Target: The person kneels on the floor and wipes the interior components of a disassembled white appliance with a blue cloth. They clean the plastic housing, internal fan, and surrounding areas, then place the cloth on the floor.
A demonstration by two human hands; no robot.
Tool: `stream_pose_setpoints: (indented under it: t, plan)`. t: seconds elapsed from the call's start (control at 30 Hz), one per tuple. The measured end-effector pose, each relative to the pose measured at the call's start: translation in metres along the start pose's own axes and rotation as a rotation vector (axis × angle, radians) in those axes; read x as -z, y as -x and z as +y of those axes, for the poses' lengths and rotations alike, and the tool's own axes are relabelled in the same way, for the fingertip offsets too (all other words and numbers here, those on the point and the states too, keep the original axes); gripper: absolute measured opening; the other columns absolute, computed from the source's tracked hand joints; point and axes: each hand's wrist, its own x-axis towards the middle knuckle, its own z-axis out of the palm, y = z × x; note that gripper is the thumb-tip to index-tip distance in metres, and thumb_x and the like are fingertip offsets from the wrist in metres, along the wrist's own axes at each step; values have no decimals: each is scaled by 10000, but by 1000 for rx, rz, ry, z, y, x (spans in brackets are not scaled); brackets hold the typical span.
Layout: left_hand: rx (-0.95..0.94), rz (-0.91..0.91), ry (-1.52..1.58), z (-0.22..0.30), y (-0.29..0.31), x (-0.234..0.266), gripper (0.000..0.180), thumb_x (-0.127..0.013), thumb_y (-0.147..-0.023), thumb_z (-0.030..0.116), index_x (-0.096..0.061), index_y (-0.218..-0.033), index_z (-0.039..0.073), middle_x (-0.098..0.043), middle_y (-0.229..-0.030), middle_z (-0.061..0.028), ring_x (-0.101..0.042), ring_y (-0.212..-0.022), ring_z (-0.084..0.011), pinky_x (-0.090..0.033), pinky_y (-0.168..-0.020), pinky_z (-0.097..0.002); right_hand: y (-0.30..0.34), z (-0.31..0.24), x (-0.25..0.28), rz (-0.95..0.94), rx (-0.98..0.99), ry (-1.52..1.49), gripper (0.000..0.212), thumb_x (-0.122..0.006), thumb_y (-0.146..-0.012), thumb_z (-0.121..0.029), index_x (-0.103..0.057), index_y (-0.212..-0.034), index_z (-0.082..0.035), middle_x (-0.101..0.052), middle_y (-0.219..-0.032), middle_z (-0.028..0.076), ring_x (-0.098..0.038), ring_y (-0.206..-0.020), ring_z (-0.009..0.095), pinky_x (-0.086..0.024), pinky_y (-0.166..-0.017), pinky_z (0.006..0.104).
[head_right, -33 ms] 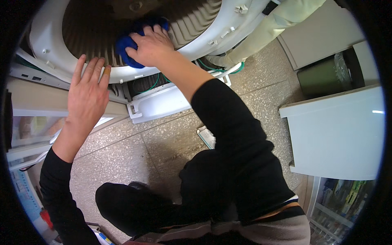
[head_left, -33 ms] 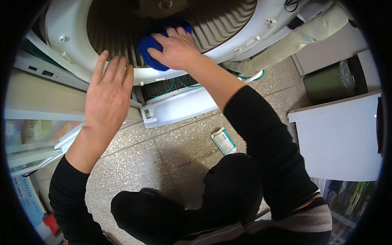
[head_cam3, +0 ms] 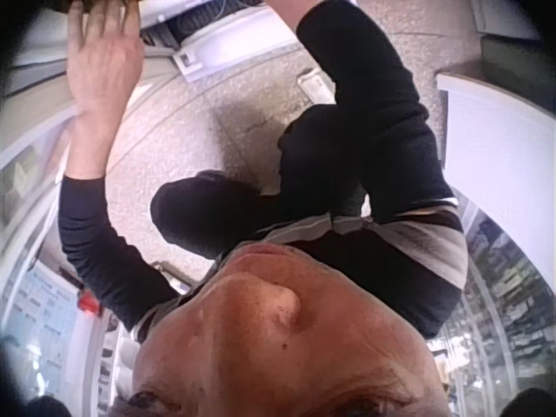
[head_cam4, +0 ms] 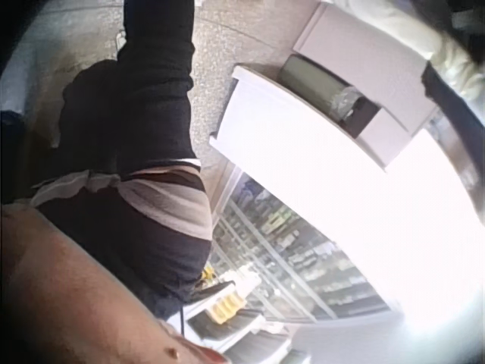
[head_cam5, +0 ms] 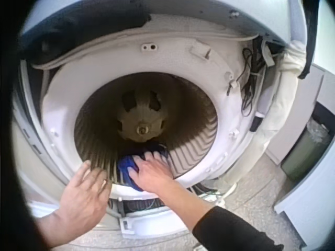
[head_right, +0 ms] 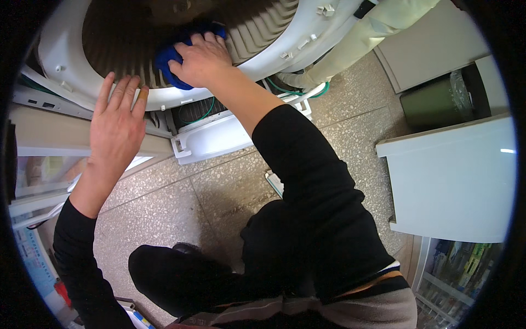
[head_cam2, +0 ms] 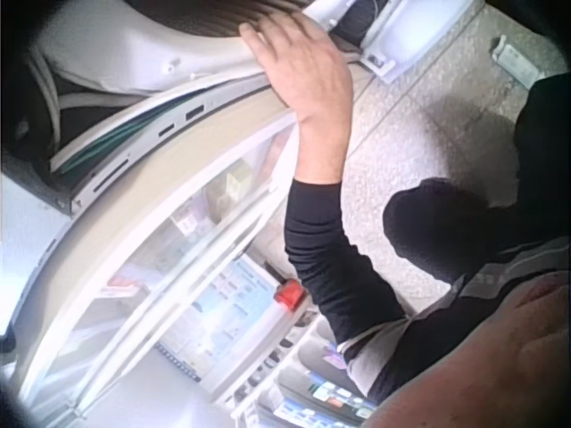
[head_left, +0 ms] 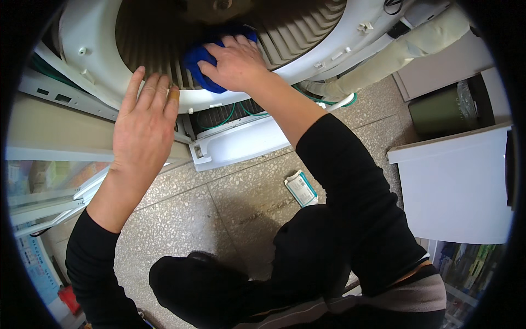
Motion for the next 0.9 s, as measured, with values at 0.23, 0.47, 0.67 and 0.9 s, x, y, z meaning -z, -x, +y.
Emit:
stream_pose_setpoints:
  t: [0.23,0.47,0.67,0.9]
  plan:
    - [-15,24,12,-3,3,0,386,-534,-890,172,-645,-1223,12,-610,-1306,-163,-506,-1311,-270,-210,-1233,-449,65,13,6,178,360,-21,396,-745,-776,-268,-697,-1131,-101,-632,-1076,99,-572,-996,349,-513,-886,429]
    - [-51,15,31,0,0,4,385,-543,-874,159,-646,-1208,-2,-608,-1305,-188,-509,-1310,-298,-222,-1226,-463,-9,-12,-26,309,151,-125,397,-684,-855,-321,-679,-1164,-72,-627,-1115,164,-575,-1068,374,-493,-956,452]
    - [-82,-3,63,-4,2,1,485,-656,-785,161,-622,-1242,2,-558,-1358,-197,-478,-1333,-311,-253,-1218,-479,-47,-27,-28,14,-110,-289,435,-592,-886,-395,-689,-1161,-72,-606,-1287,170,-537,-1215,351,-433,-1046,466]
    - [-106,4,76,-7,1,1,409,-584,-851,169,-638,-1219,-2,-595,-1322,-195,-511,-1304,-309,-243,-1220,-463,70,-4,9,103,356,-219,491,-789,-681,-84,-658,-1152,-127,-568,-1244,118,-566,-1059,358,-502,-946,437]
